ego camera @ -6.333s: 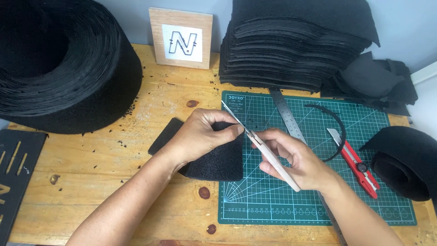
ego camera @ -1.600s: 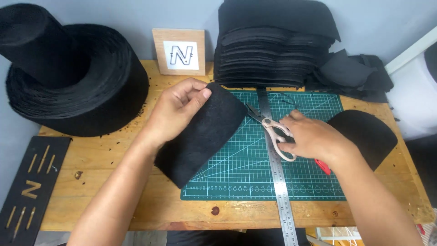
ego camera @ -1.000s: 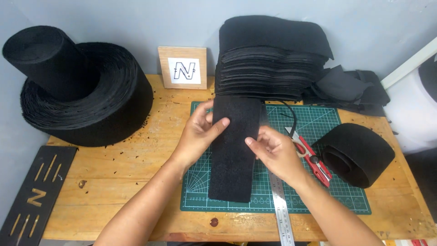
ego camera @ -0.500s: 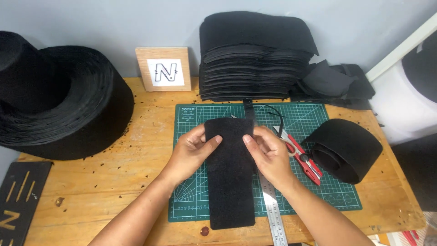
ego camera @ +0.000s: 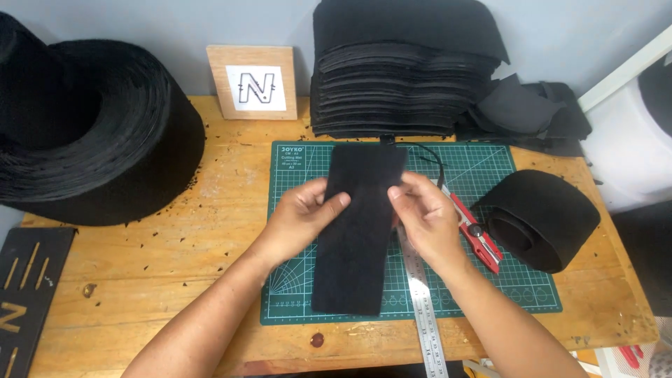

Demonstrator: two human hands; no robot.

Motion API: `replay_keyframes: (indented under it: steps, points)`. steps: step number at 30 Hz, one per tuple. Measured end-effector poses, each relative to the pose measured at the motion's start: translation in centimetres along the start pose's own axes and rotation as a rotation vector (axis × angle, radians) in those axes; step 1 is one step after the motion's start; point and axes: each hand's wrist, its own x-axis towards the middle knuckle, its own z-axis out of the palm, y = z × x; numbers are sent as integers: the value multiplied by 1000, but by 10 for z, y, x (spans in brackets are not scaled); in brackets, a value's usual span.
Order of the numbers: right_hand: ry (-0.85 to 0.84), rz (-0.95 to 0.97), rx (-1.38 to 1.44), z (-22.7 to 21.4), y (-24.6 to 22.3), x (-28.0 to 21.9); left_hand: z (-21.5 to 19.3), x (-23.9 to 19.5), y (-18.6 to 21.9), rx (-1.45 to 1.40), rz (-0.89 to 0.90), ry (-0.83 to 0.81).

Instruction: The person uses scissors to trim the edges of a black fabric strip on a green cutting mat. They then place the trimmed piece aside and use a metal ruler to measure and align another piece of black fabric on the mat.

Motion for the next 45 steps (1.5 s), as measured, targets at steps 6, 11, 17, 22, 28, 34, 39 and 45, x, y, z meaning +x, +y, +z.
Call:
replay_keyframes:
  steps: [6, 11, 17, 22, 28, 34, 39, 45]
  points:
    - [-304, 79, -8, 14, 3, -9, -21, 5, 20, 0, 74, 214]
    - [-311, 133, -17, 16, -11, -12, -30, 11, 13, 1, 109, 223]
    - [-380, 120, -81, 16, -7, -12, -35, 13, 5, -11, 115, 261]
    - [-389, 117, -121, 16, -5, -13, -38, 11, 8, -3, 98, 290]
    - [-367, 107, -241, 16, -20, -11, -34, 8, 20, -17, 78, 333]
    - [-362, 109, -234, 4, -11, -8, -31, 5, 33, -33, 87, 364]
    - [-350, 136, -217, 8, -18, -8, -35, 7, 31, -17, 96, 385]
    - [-247, 129, -318, 13, -33, -7, -48, 13, 25, 20, 181, 451]
